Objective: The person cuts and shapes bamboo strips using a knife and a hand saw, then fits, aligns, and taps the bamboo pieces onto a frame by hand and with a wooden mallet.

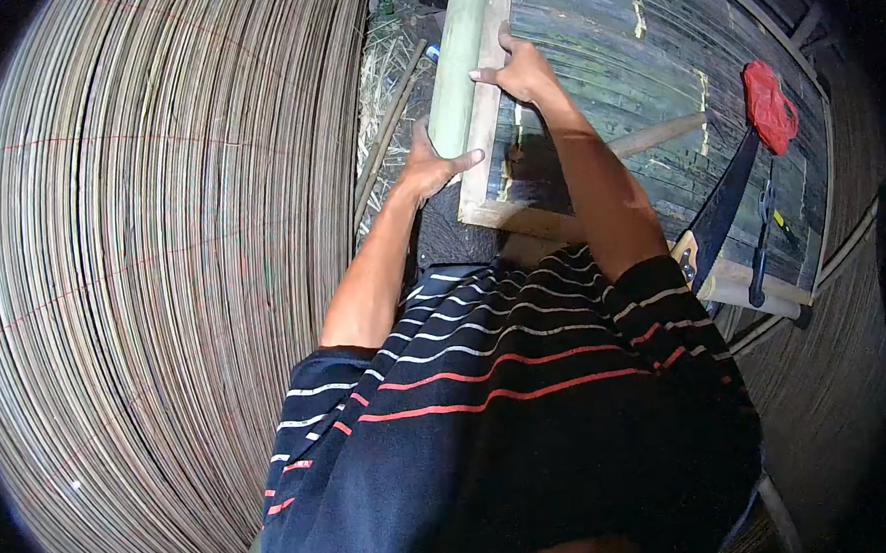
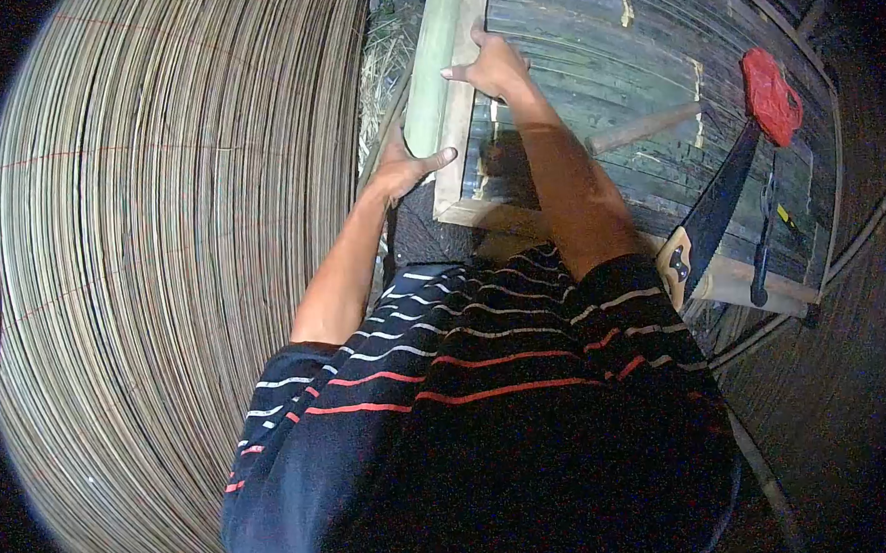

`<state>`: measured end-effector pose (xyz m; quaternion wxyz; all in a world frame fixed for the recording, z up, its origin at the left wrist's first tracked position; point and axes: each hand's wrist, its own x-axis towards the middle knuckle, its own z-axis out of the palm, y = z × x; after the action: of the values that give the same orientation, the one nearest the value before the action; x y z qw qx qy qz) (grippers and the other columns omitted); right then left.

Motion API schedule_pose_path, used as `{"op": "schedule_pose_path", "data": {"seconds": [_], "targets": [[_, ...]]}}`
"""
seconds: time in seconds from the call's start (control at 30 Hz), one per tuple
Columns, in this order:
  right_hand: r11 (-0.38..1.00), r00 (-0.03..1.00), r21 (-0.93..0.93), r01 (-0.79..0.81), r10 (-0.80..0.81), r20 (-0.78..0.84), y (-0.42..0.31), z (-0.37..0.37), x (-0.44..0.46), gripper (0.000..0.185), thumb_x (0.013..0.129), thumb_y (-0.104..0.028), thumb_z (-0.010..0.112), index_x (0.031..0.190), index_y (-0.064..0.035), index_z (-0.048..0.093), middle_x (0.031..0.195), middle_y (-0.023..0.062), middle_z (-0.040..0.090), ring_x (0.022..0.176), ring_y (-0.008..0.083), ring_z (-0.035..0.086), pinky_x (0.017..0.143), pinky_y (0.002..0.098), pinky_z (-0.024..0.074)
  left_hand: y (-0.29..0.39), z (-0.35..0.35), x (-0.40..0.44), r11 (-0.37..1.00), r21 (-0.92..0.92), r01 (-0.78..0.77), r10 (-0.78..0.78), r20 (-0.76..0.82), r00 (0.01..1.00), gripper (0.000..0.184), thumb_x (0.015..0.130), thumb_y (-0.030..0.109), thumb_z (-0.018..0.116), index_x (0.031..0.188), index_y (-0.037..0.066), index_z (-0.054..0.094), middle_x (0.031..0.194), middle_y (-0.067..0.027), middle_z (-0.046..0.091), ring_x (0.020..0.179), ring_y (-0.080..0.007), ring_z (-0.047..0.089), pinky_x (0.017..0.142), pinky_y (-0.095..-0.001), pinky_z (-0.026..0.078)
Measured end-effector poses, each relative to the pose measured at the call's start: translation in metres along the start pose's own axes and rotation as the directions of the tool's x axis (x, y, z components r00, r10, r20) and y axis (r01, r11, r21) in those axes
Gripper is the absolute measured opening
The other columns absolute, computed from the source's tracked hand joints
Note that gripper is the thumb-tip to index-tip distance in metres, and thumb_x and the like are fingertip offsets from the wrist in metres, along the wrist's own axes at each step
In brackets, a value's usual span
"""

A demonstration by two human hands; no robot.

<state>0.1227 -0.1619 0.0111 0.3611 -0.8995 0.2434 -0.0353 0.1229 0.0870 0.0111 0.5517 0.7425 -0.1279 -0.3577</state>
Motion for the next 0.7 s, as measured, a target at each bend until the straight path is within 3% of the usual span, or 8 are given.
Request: {"op": "schedule_pose_path", "data": {"seconds": [0.13,0.2,0.53,0.63,0.7], "targets": [[0.994,0.999,0.094,0.047,-0.048,0.011,0.002,0.001,0.003,0.112,0.066,-0.054,0.092,0.151,0.0033,0.046,0.139,0.0297,0.061,0.132,0.0427,0.058,0.114,0.0498,0.0417,-0.012,-0.002,0.005,1.0,0.006,-0.013,0.013,-0.002,1.0,0.115,0.064,0.025,0.101,0.147,-0.005,0.028,0.135,-0.0213,0.056,0.126,-0.03,0.057,0.108,-0.0398,0.049],[0.992,0.997,0.126,0.003,-0.013,0.079,-0.001,-0.004,0.001,0.108,0.071,-0.031,0.096,0.15,0.0155,0.038,0.144,0.033,0.055,0.133,0.0351,0.058,0.109,0.0368,0.0482,-0.012,-0.001,0.006,1.0,-0.02,0.0,-0.001,-0.009,1.0,0.114,0.063,0.025,0.102,0.146,-0.006,0.03,0.134,-0.0207,0.057,0.125,-0.0293,0.057,0.107,-0.0393,0.049],[0.995,0.996,0.101,0.021,-0.03,0.09,-0.003,-0.013,-0.003,0.109,0.069,-0.036,0.096,0.147,0.0175,0.041,0.145,0.0337,0.054,0.135,0.0361,0.056,0.112,0.0383,0.0458,0.0,0.0,-0.002,0.998,0.055,0.013,-0.01,-0.045,0.999,0.116,0.058,0.026,0.104,0.143,-0.006,0.032,0.132,-0.0211,0.057,0.125,-0.0293,0.058,0.107,-0.039,0.05],[0.992,0.993,0.066,0.107,-0.111,0.051,0.005,-0.006,0.001,0.113,0.068,-0.038,0.096,0.148,0.0172,0.038,0.145,0.0348,0.053,0.136,0.0374,0.056,0.113,0.0378,0.0445,0.005,-0.001,-0.003,0.998,0.045,0.032,-0.032,-0.009,0.999,0.118,0.058,0.028,0.104,0.144,-0.007,0.031,0.133,-0.0217,0.056,0.125,-0.0303,0.057,0.108,-0.0399,0.049],[0.993,0.994,0.057,0.099,-0.101,0.029,0.005,-0.005,0.002,0.111,0.067,-0.047,0.093,0.148,0.0115,0.045,0.142,0.0355,0.054,0.138,0.0411,0.053,0.116,0.0415,0.0412,0.003,-0.001,-0.002,0.995,0.093,0.027,-0.024,-0.026,0.999,0.118,0.059,0.027,0.104,0.144,-0.007,0.03,0.134,-0.0222,0.056,0.127,-0.0309,0.056,0.11,-0.0404,0.047]]}}
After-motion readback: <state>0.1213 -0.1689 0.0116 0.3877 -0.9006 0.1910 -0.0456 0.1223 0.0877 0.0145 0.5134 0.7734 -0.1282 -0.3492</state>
